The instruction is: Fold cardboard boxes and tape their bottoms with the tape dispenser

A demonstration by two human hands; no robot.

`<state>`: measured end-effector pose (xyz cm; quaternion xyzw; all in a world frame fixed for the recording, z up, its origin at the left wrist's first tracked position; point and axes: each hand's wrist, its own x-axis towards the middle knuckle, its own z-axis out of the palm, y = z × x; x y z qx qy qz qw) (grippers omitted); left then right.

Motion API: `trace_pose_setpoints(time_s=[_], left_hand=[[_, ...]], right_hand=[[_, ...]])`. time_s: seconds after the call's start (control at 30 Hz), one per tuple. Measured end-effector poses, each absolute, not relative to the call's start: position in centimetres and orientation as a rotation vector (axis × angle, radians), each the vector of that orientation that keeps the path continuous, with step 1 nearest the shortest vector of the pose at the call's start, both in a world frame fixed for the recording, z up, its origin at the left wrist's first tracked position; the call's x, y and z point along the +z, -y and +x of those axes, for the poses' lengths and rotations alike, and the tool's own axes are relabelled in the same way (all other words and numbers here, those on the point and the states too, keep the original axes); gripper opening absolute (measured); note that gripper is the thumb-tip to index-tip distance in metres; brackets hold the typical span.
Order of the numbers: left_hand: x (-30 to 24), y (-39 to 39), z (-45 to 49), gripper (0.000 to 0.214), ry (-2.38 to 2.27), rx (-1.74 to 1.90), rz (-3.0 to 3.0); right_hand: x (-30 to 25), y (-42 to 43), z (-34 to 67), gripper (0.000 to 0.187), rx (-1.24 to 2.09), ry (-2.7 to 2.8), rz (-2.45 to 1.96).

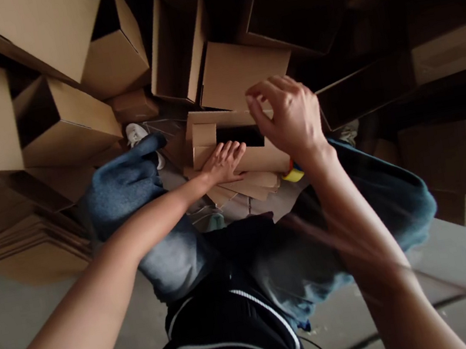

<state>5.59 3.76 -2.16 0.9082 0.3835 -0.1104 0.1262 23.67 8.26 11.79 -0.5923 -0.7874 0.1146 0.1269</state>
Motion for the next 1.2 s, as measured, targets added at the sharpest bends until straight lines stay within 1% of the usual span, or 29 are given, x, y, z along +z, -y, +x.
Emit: trace_pose_setpoints(time_s=[0.03,0.13,0.2,0.27,0.33,0.47,0.63,0.83,1.03,1.2], left_hand=[[-2.1,-3.8,5.6,0.09,-1.12,-0.316,2.643],[-2.0,-3.9,5.5,0.088,-1.117,-0.297,2.639],[-1.8,-3.9,5.5,0.086,-1.104,-0.281,2.638],[-1.7,-3.9,5.6,0.086,-1.078,-0.273,2.641],[-1.5,-4.0,5.7,0.087,-1.061,-0.277,2.646],[-1.4,-3.8,5.9,0.086,-1.08,-0.293,2.66],[-1.5,-3.6,5.9,0.087,-1.067,-0.284,2.674],[-1.6,-3.8,5.9,0.087,-1.07,-0.28,2.664],[-1.9,-4.0,5.8,0.087,-1.059,-0.264,2.682],[-1.7,-4.1,5.7,0.087,-1.052,-0.283,2.701]], right_hand=[[11.3,-8.8,24.2,0.057,0.289,2.24,-1.793],[7.7,-10.3,25.5,0.082,0.248,2.151,-1.935],[4.7,-11.0,25.9,0.087,0.294,2.158,-2.02],[2.3,-11.4,25.7,0.085,0.329,2.198,-2.165],[1.1,-11.5,25.3,0.079,0.325,2.22,-2.269],[1.4,-11.5,24.9,0.072,0.378,2.211,-2.356],[2.0,-11.4,25.2,0.073,0.302,2.241,-2.27],[0.5,-11.4,26.2,0.068,0.407,2.231,-2.199],[-0.2,-10.8,26.1,0.066,0.363,2.158,-2.194],[-0.6,-10.4,25.9,0.069,0.298,2.097,-2.182]])
